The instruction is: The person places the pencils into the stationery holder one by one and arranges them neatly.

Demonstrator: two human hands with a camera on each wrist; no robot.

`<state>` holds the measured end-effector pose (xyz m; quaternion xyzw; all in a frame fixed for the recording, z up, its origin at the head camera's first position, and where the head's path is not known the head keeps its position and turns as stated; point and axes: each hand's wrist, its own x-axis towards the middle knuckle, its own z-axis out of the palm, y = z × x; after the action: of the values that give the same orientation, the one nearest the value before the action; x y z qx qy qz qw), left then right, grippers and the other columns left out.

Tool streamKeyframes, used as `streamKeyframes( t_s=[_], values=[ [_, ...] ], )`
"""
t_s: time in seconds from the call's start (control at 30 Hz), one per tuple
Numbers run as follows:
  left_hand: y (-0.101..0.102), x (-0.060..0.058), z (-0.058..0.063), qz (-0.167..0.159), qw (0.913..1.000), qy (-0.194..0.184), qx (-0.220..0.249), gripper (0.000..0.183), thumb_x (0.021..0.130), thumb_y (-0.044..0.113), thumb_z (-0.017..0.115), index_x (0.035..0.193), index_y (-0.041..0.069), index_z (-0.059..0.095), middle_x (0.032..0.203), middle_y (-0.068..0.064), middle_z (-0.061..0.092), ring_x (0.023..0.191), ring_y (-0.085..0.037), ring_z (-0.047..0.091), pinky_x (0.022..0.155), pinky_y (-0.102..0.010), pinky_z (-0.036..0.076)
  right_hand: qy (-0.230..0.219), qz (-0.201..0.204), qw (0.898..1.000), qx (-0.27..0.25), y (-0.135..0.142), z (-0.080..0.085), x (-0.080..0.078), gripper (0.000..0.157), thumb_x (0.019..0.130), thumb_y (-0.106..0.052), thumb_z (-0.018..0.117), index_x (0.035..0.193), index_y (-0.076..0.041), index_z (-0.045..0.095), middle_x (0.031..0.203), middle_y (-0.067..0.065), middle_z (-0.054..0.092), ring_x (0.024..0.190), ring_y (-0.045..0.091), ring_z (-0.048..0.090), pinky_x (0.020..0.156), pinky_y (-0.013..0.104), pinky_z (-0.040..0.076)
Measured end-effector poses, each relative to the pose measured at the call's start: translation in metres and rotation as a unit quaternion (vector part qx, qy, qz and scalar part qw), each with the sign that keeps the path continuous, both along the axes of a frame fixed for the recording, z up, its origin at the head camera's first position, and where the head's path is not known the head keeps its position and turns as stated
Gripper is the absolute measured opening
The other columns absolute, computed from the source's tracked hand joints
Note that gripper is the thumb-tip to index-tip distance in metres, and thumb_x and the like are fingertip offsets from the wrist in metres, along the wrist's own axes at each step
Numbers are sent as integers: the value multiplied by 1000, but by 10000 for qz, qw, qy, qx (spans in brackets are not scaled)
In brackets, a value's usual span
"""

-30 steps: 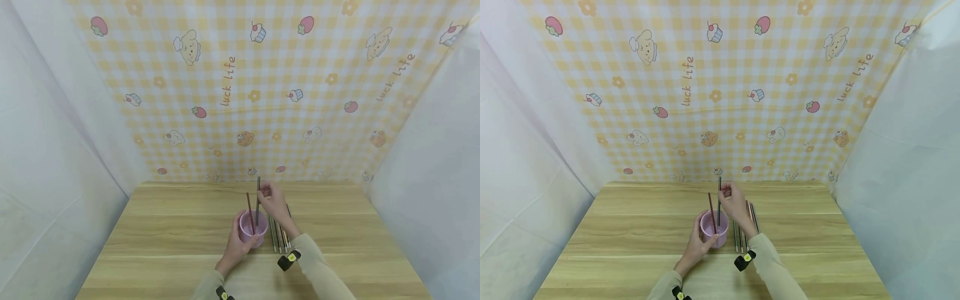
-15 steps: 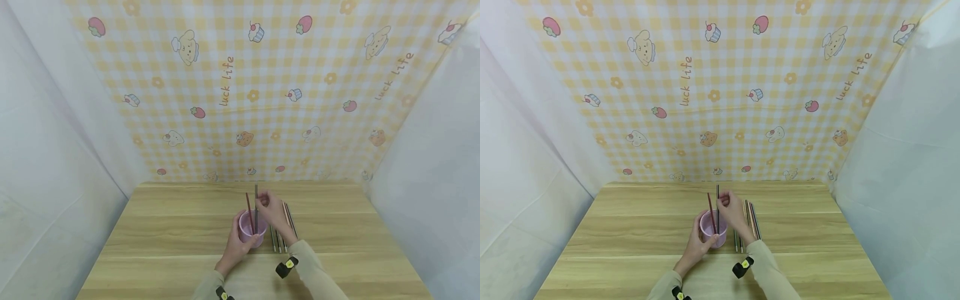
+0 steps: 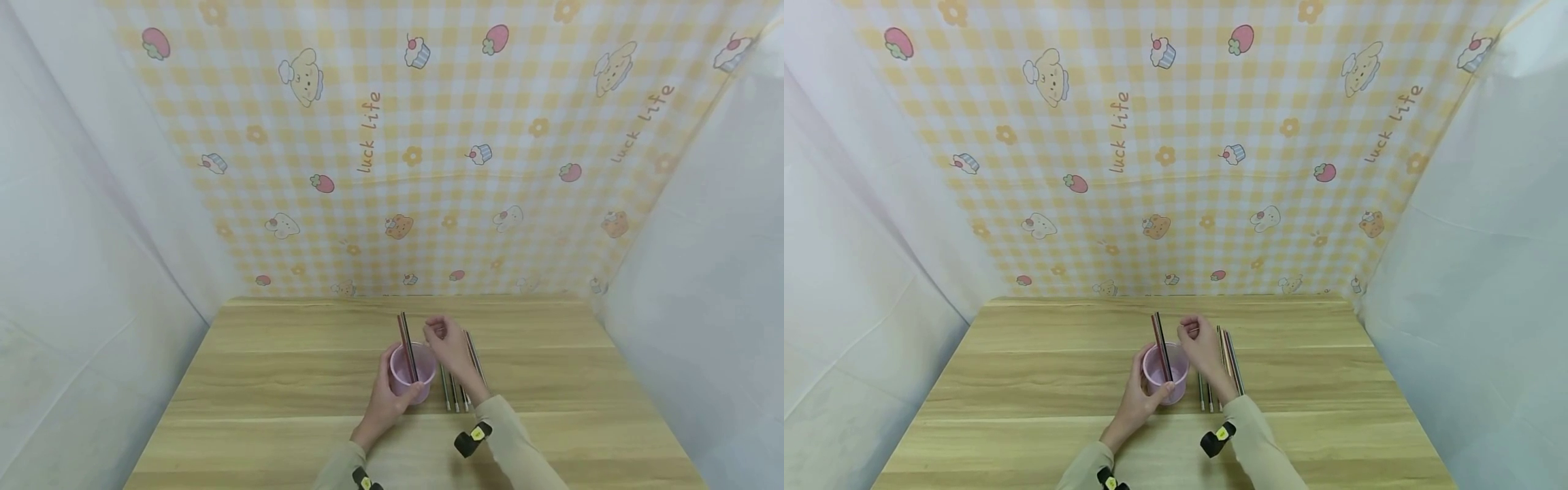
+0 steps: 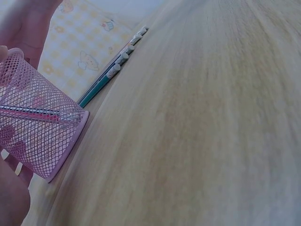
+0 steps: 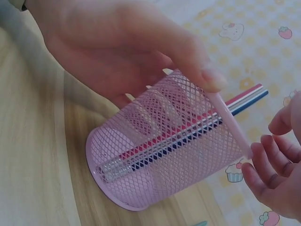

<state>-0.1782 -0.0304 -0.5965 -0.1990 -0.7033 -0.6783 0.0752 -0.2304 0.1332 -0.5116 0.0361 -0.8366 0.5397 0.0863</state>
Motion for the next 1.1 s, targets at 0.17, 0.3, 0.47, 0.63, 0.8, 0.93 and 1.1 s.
streamKeyframes(
  t_s=[0.17,0.3,0.47,0.63,0.8,0.93,1.1],
  values=[
    [1,0,1,7,10000,-89,43,85,86,13,78,155,11,29,146,-15,48,128,-30,52,106,-37,50,-63,-174,9998,-82,10,-4,-5,23,96,-8,62,116,4,64,103,16,69,87,21,67,76,25,57],
    [1,1,1,31,9999,-121,0,86,85,14,79,155,11,29,146,-15,48,128,-30,52,107,-38,49,-59,-394,9992,-5,19,-9,-12,22,95,-8,61,113,4,64,104,18,69,90,22,66,75,23,56],
    [0,1,-2,49,9999,-99,23,85,85,12,79,155,11,30,146,-17,48,129,-36,51,107,-42,49,-134,-540,9984,-24,30,-11,-16,23,94,-10,61,113,3,64,106,19,68,93,26,65,76,27,57],
    [1,2,-2,79,9999,-94,26,84,85,12,78,155,12,31,146,-18,48,128,-38,51,106,-46,50,-306,-733,9968,1,41,-14,-19,26,94,-13,62,116,0,64,110,18,67,98,29,65,78,28,56],
    [1,4,-1,93,9996,-275,-32,87,85,14,79,156,14,30,148,-14,47,130,-33,51,108,-40,48,-437,-828,9956,-50,52,-22,-21,29,93,-9,61,120,2,62,112,20,65,99,29,64,79,27,55],
    [2,5,-1,98,9995,-313,-7,87,84,14,79,155,14,30,149,-14,46,131,-33,50,109,-40,48,-633,-832,9945,-49,59,-24,-20,30,95,-9,59,123,2,60,117,20,64,107,32,62,88,37,57],
    [2,4,-1,131,9997,-210,-31,86,85,14,79,155,14,30,148,-16,47,131,-37,50,109,-44,48,-819,-943,9922,-61,67,-31,-22,31,95,-9,60,123,4,60,118,21,63,110,35,61,90,40,56]
  ],
)
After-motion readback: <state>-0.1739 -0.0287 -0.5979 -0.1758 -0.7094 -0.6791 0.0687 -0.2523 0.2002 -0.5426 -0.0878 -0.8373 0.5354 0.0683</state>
